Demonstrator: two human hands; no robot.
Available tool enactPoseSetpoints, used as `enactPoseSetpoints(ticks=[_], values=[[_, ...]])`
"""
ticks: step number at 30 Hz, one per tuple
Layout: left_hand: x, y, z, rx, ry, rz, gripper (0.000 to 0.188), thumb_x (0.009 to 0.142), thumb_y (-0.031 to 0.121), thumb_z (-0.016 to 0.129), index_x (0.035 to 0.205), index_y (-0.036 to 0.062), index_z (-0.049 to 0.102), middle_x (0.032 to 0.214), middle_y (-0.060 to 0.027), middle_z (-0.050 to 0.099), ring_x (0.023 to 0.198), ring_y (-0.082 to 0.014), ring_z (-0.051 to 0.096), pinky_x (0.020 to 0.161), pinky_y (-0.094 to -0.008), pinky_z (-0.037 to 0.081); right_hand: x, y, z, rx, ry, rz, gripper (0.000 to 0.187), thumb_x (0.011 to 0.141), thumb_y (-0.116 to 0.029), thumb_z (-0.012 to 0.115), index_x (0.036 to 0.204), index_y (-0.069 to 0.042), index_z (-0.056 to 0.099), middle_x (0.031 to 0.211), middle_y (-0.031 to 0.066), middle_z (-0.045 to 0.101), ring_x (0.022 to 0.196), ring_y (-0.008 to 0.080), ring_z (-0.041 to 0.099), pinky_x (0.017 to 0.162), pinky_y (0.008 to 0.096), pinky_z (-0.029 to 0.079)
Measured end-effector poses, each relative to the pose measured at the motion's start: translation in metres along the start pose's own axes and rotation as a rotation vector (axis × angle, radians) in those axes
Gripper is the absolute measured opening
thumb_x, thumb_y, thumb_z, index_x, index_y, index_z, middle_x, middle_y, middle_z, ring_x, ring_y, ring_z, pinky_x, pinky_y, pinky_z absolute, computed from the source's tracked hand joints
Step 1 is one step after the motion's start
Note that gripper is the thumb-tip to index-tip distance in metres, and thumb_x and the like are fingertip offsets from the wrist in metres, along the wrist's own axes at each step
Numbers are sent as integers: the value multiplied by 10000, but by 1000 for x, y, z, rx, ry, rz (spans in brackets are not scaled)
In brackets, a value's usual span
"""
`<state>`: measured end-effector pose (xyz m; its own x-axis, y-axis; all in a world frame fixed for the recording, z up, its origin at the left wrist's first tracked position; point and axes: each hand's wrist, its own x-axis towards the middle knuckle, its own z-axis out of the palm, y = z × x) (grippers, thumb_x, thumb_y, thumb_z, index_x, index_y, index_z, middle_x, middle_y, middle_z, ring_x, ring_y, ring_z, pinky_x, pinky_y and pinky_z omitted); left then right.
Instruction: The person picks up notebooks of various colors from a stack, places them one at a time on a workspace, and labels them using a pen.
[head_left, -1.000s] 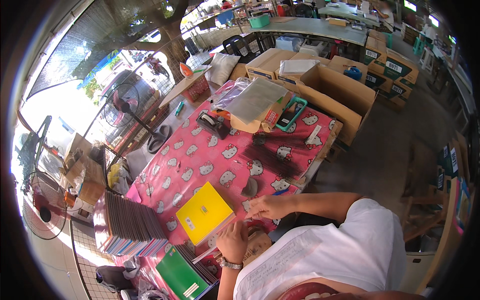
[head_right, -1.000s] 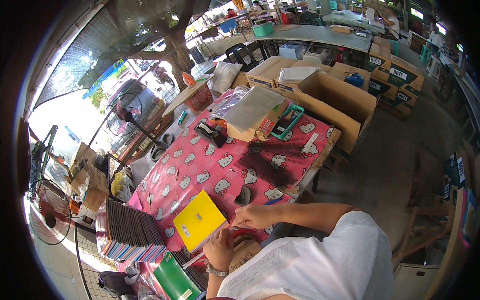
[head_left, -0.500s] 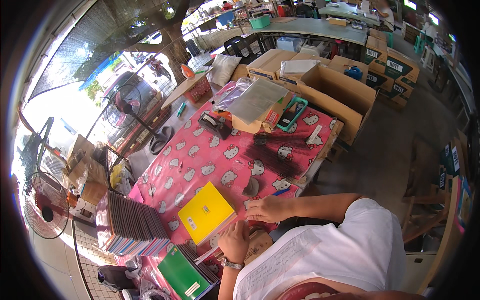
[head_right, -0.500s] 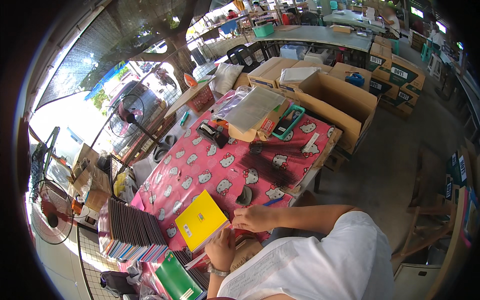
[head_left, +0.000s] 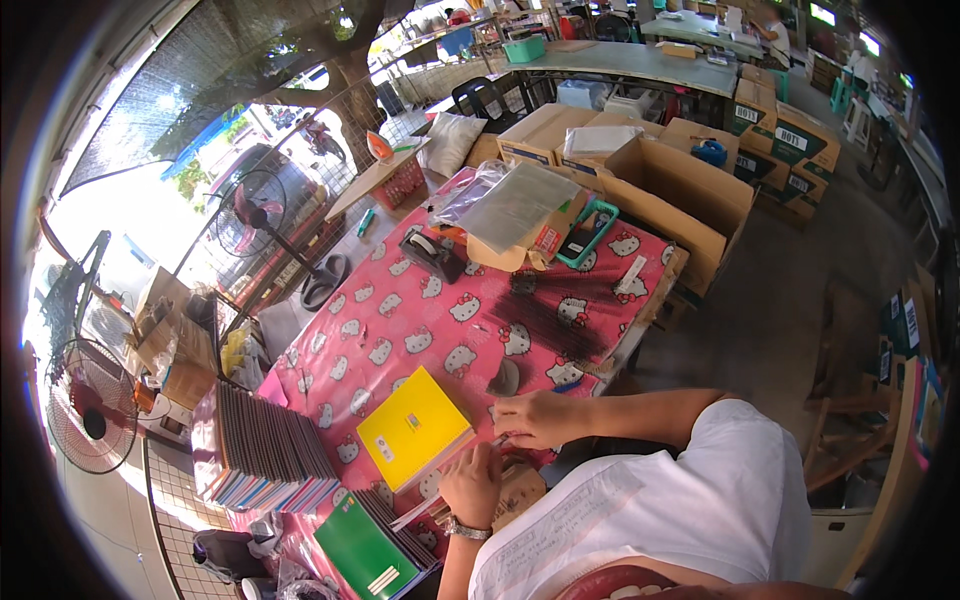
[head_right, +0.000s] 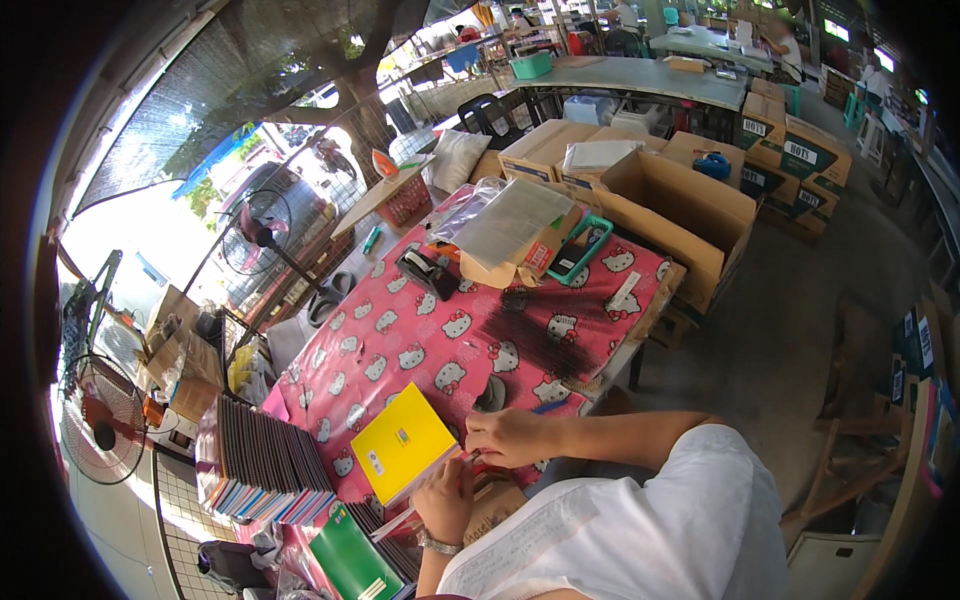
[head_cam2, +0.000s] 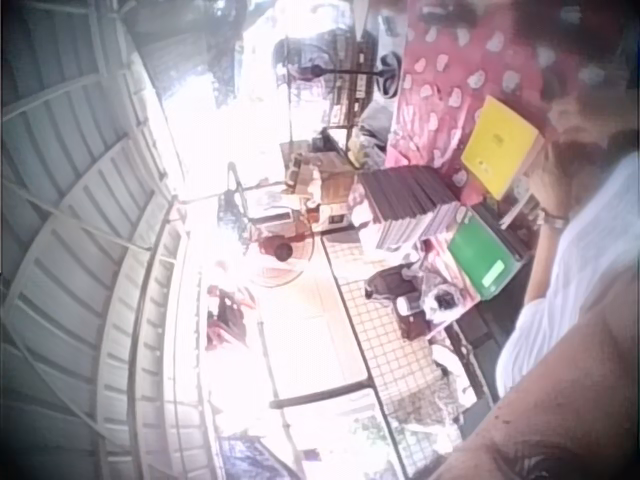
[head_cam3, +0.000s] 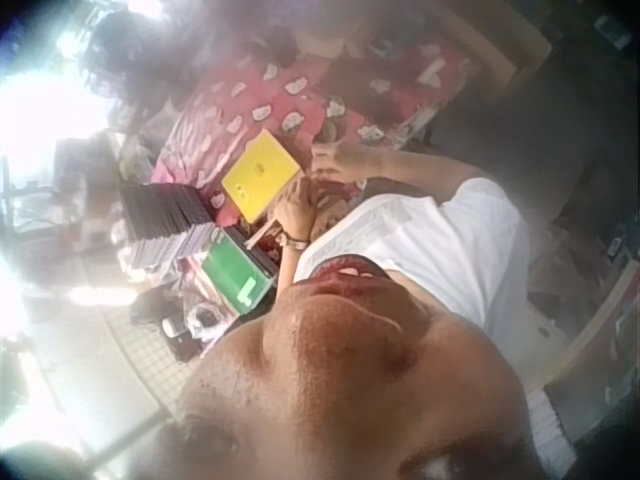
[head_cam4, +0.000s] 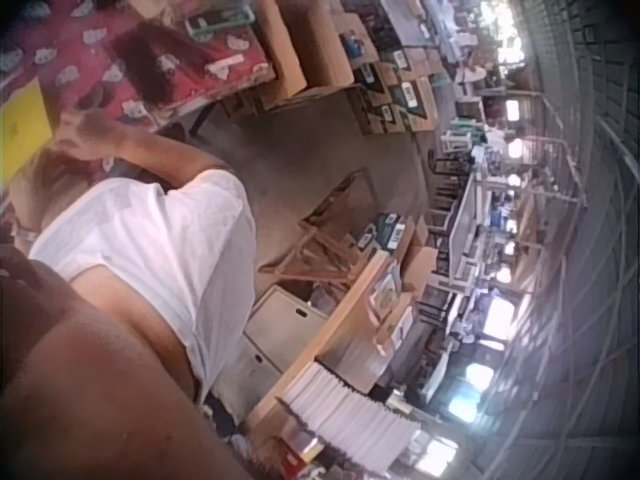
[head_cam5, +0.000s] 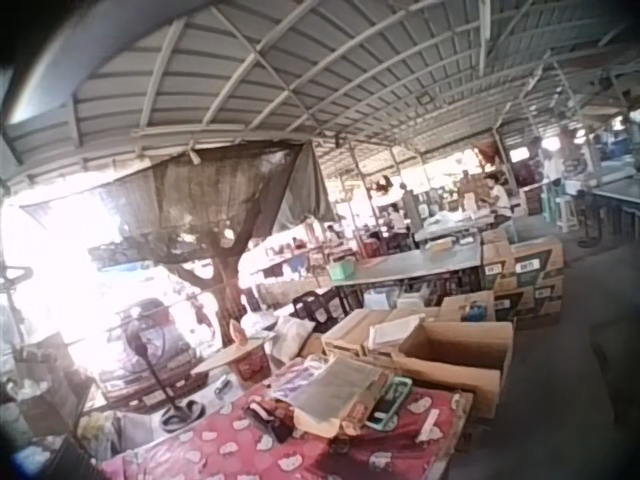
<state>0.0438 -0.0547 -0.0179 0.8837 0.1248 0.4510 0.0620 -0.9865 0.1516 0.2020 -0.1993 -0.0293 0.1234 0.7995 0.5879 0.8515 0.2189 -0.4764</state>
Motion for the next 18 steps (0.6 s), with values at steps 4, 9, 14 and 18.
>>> enactPoseSetpoints(ticks=[4, 9, 14, 18], values=[[1, 0, 1, -2, 6, -9, 138, 861, 226, 663, 810, 126, 582, 667, -63, 594, 586, -274, 617, 529, -395, 457, -2, 2, 5, -21, -7, 4, 159, 888, -153, 652, 996, -39, 630, 949, 89, 561, 816, 279, 640, 668, 366, 535], [1, -1, 1, 11, 18, 12, 139, 859, 229, 665, 806, 129, 584, 665, -64, 593, 586, -273, 618, 531, -395, 457, 0, -4, 0, -26, -94, 63, 213, 872, -152, 666, 1047, -45, 604, 1004, 91, 552, 835, 269, 640, 665, 371, 540], [0, 1, 2, 8, 6, 1, 141, 860, 236, 670, 812, 131, 590, 662, -63, 594, 581, -270, 615, 537, -395, 456, -2, 5, 4, -9, -80, 30, 213, 855, -175, 662, 1015, -57, 586, 984, 66, 540, 875, 258, 625, 668, 366, 547], [-2, -2, 4, 11, 9, 14, 139, 857, 242, 676, 825, 131, 599, 662, -60, 596, 578, -265, 612, 541, -392, 456, 1, 2, 4, -20, -67, -12, 193, 835, -151, 671, 975, -57, 578, 965, 77, 538, 864, 270, 623, 675, 362, 539]])
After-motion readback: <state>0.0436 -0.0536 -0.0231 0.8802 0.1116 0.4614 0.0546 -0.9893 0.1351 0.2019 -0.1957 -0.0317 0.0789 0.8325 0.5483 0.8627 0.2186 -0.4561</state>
